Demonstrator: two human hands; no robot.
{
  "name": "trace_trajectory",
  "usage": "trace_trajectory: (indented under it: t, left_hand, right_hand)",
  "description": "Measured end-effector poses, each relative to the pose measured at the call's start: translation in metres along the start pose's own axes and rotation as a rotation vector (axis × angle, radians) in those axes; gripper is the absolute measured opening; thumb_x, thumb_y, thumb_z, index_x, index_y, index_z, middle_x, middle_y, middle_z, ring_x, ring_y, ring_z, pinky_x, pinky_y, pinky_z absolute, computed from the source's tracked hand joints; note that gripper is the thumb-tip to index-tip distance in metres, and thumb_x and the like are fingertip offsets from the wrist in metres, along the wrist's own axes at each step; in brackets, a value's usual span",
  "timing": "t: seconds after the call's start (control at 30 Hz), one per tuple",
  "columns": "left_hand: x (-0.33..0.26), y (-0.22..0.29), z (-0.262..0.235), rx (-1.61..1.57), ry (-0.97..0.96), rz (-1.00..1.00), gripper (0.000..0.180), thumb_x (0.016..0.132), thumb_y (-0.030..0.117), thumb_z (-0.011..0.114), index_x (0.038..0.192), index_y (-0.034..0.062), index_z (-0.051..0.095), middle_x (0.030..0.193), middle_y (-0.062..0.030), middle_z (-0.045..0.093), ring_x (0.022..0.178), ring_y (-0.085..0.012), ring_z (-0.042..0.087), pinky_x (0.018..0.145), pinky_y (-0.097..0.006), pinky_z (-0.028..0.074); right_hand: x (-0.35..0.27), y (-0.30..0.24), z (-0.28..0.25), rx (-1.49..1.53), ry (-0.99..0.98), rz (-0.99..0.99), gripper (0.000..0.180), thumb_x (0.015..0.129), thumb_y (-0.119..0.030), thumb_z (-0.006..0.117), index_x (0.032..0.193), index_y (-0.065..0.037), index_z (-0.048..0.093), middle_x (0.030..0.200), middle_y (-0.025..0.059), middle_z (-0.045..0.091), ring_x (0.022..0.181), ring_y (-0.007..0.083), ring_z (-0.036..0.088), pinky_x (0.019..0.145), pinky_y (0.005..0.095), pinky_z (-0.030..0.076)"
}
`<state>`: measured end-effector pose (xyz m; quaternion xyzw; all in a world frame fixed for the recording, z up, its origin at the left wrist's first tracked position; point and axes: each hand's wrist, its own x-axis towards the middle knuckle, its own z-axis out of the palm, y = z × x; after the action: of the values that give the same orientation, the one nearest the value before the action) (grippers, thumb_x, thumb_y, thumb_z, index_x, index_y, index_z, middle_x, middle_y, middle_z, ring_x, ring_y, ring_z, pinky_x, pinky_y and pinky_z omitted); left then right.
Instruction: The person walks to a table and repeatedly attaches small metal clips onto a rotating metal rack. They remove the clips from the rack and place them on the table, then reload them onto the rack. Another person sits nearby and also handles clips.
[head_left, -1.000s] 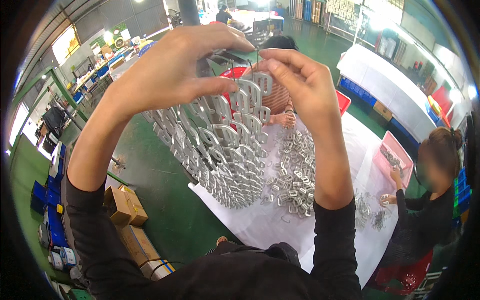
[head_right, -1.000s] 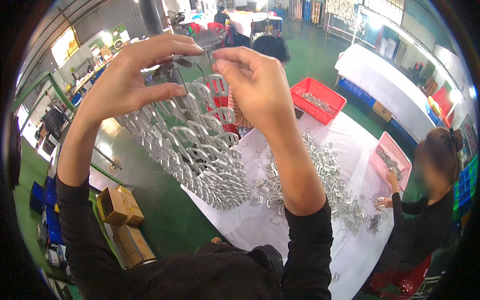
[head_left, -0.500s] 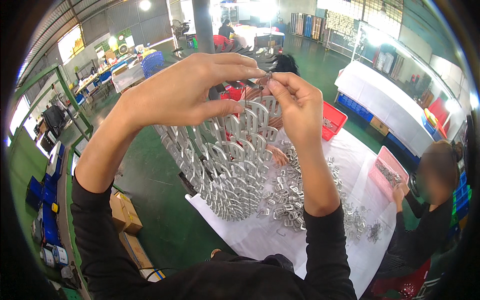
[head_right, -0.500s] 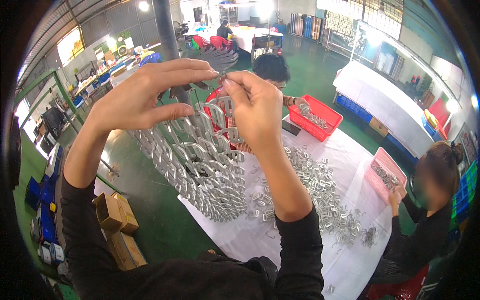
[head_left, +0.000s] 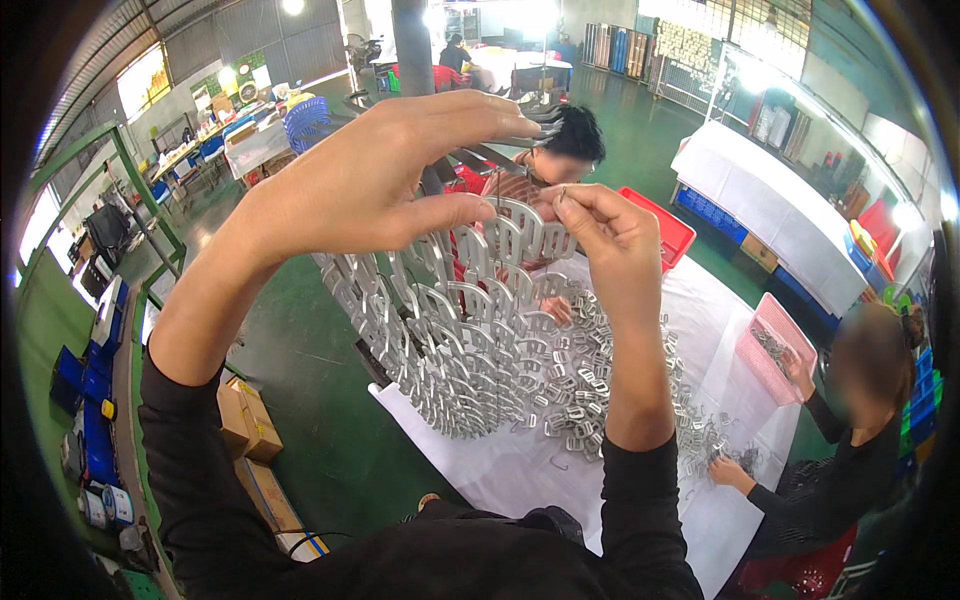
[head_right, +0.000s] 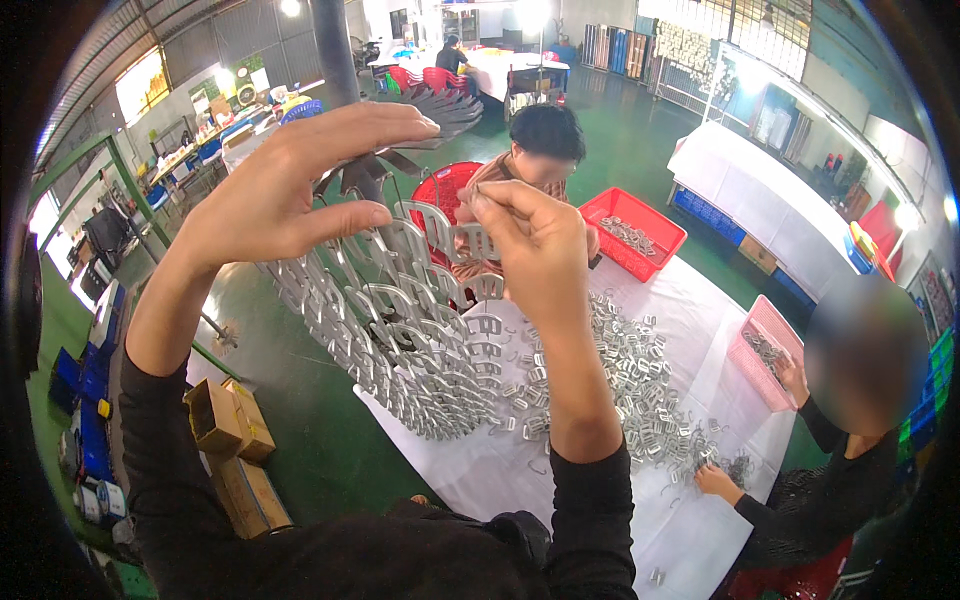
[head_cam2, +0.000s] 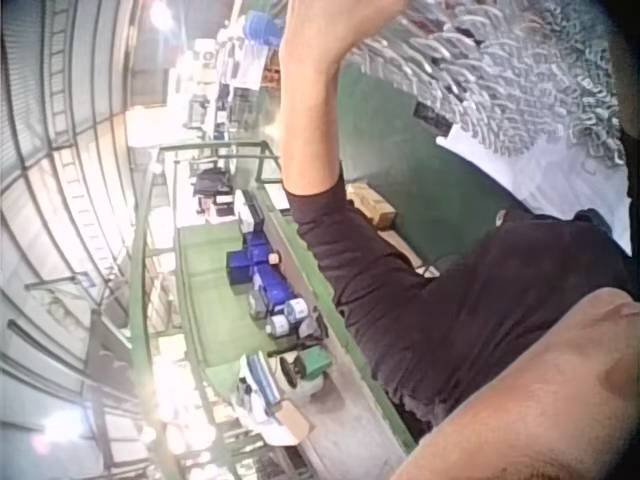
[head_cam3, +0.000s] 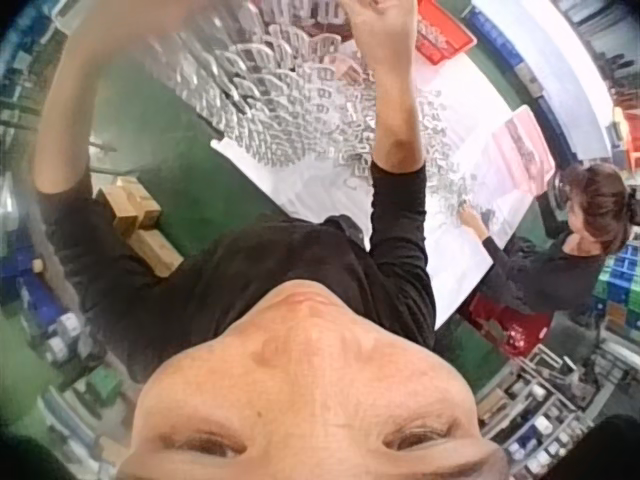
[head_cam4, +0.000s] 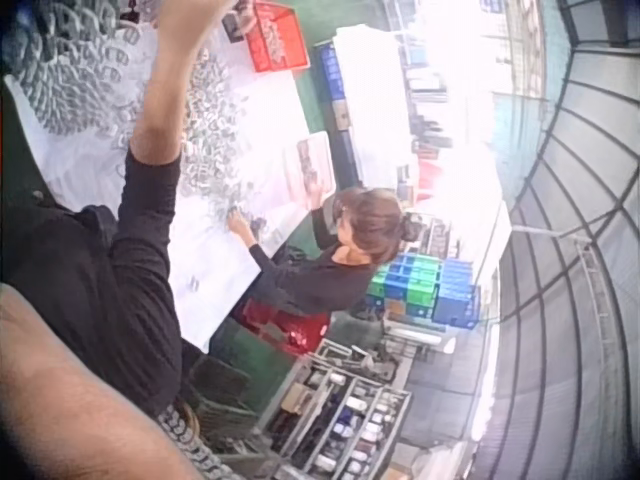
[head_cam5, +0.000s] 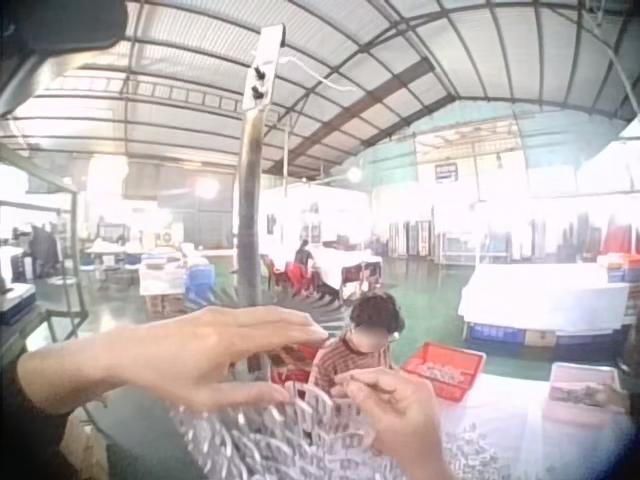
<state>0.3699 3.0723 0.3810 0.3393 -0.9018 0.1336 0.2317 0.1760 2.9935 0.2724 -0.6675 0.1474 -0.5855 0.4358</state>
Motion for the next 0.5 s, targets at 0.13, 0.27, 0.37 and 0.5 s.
trace_trajectory:
  t: [0.13,0.27,0.37,0.5]
  left_hand:
    - [0.004,0.003,0.001,-0.079,-0.049,-0.095,0.045,0.070,0.014,0.073,0.112,0.0048,0.058,0.115,-0.0126,0.059,0.108,-0.0309,0.055,0.089,-0.039,0.045]
    - [0.004,-0.001,0.002,-0.041,-0.063,-0.016,0.041,0.069,0.014,0.073,0.107,0.0039,0.060,0.112,-0.0124,0.060,0.106,-0.0302,0.057,0.087,-0.039,0.045]
    - [0.004,-0.001,-0.003,-0.030,-0.090,0.012,0.043,0.071,0.015,0.072,0.110,0.0044,0.060,0.114,-0.0140,0.059,0.108,-0.0309,0.056,0.089,-0.039,0.045]
    - [-0.001,-0.005,-0.007,-0.021,-0.129,0.041,0.045,0.075,0.020,0.069,0.116,0.0055,0.058,0.119,-0.0159,0.057,0.111,-0.0314,0.054,0.092,-0.040,0.044]
  right_hand:
    - [0.002,-0.014,0.011,0.001,0.030,-0.024,0.017,0.086,-0.007,0.060,0.097,0.005,0.065,0.086,0.0080,0.067,0.077,0.0093,0.062,0.070,0.0221,0.050]
    - [0.007,-0.008,0.011,-0.104,-0.013,-0.109,0.019,0.085,-0.007,0.062,0.099,0.004,0.065,0.085,0.0054,0.067,0.076,0.0075,0.058,0.072,0.0220,0.046]
    - [0.008,-0.010,0.012,-0.088,-0.027,-0.081,0.017,0.085,-0.006,0.061,0.098,0.004,0.065,0.084,0.0046,0.066,0.075,0.0070,0.057,0.072,0.0225,0.046]
    - [0.007,-0.012,0.018,-0.087,-0.001,-0.114,0.014,0.086,-0.004,0.058,0.096,0.004,0.064,0.083,0.0046,0.065,0.076,0.0076,0.058,0.072,0.0228,0.046]
